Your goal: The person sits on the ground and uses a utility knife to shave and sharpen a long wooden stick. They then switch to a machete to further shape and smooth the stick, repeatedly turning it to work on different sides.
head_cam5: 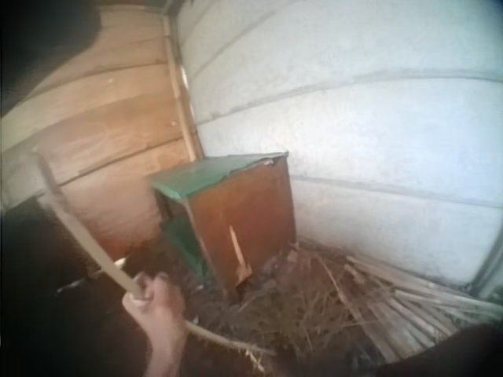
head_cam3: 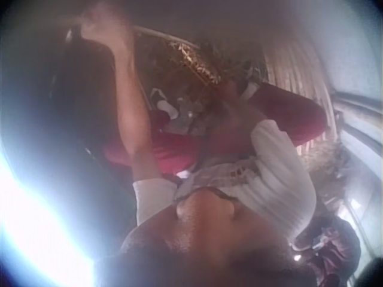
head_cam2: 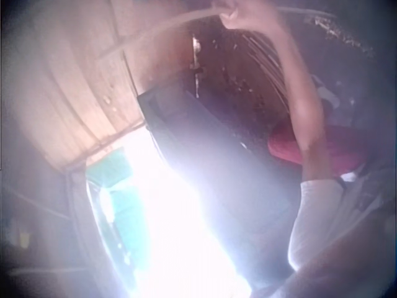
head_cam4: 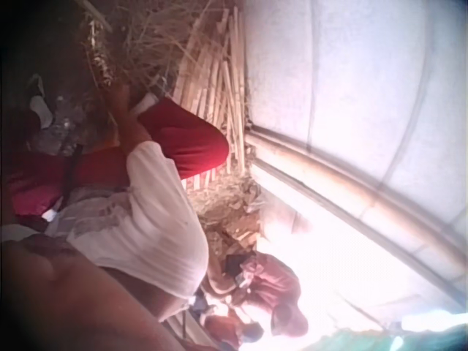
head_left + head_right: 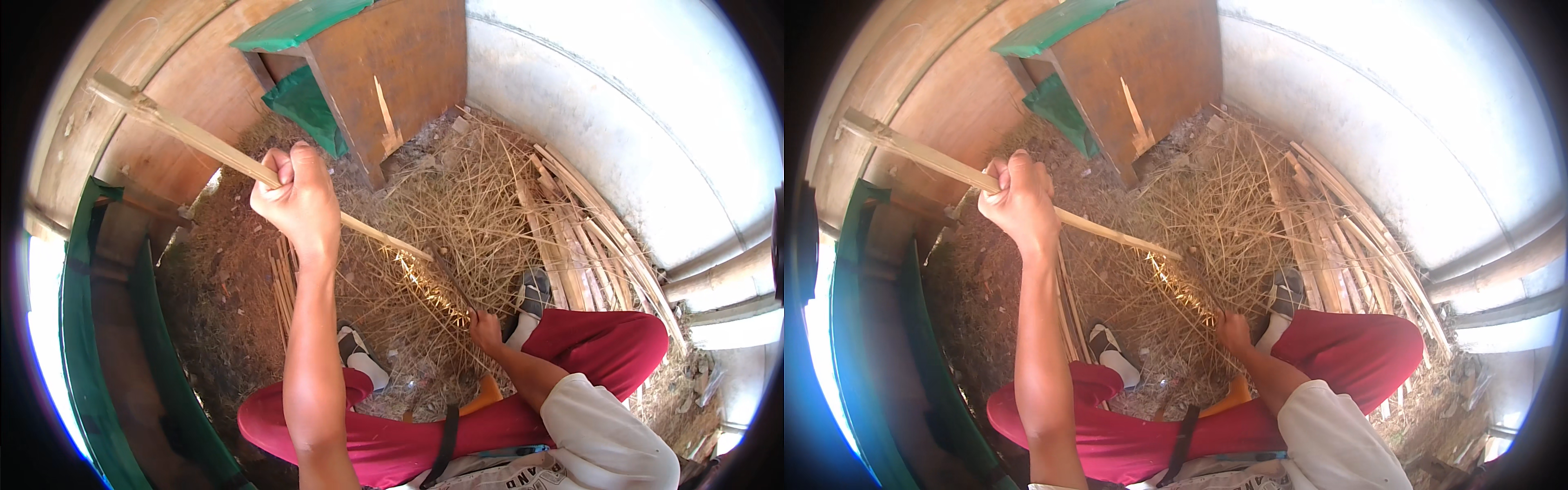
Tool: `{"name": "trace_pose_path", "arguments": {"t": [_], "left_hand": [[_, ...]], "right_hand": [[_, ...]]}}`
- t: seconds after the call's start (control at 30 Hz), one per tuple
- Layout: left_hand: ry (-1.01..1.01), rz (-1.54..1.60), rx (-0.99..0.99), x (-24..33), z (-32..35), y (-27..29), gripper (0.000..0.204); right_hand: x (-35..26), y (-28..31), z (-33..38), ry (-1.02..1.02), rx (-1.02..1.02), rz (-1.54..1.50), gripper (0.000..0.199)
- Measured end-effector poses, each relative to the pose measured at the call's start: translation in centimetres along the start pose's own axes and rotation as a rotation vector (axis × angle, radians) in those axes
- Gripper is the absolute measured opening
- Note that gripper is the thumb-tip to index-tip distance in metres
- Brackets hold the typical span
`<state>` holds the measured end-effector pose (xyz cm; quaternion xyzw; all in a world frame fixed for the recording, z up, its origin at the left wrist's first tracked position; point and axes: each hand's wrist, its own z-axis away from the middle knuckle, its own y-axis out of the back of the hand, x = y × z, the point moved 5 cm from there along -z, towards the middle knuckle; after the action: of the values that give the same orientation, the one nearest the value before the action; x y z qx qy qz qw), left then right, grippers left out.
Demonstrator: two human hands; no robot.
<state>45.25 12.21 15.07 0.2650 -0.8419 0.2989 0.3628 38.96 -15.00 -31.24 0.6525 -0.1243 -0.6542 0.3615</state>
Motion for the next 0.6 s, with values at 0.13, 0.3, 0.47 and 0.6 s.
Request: {"name": "trace_pose_path", "arguments": {"t": [0.13, 0.3, 0.47, 0.6], "left_hand": [[-0.004, 0.033, -0.027, 0.2, -0.1, -0.7, 0.041], [0.003, 0.001, 0.011, 0.5, 0.5, 0.9, 0.04], [0.015, 0.022, -0.03, 1.4, 1.0, -0.9, 0.04], [0.053, 0.038, -0.018, 1.3, 1.4, -0.1, 0.041]], "right_hand": [[-3.8, 1.9, -2.0, 0.056, 0.182, -0.094, 0.037], [-5.4, 2.7, 0.4, -0.017, 0.267, -0.261, 0.039], [3.1, -2.7, 1.0, -0.229, -0.132, 0.142, 0.045], [1.4, -1.3, 1.9, -0.187, -0.006, 0.104, 0.05]]}}
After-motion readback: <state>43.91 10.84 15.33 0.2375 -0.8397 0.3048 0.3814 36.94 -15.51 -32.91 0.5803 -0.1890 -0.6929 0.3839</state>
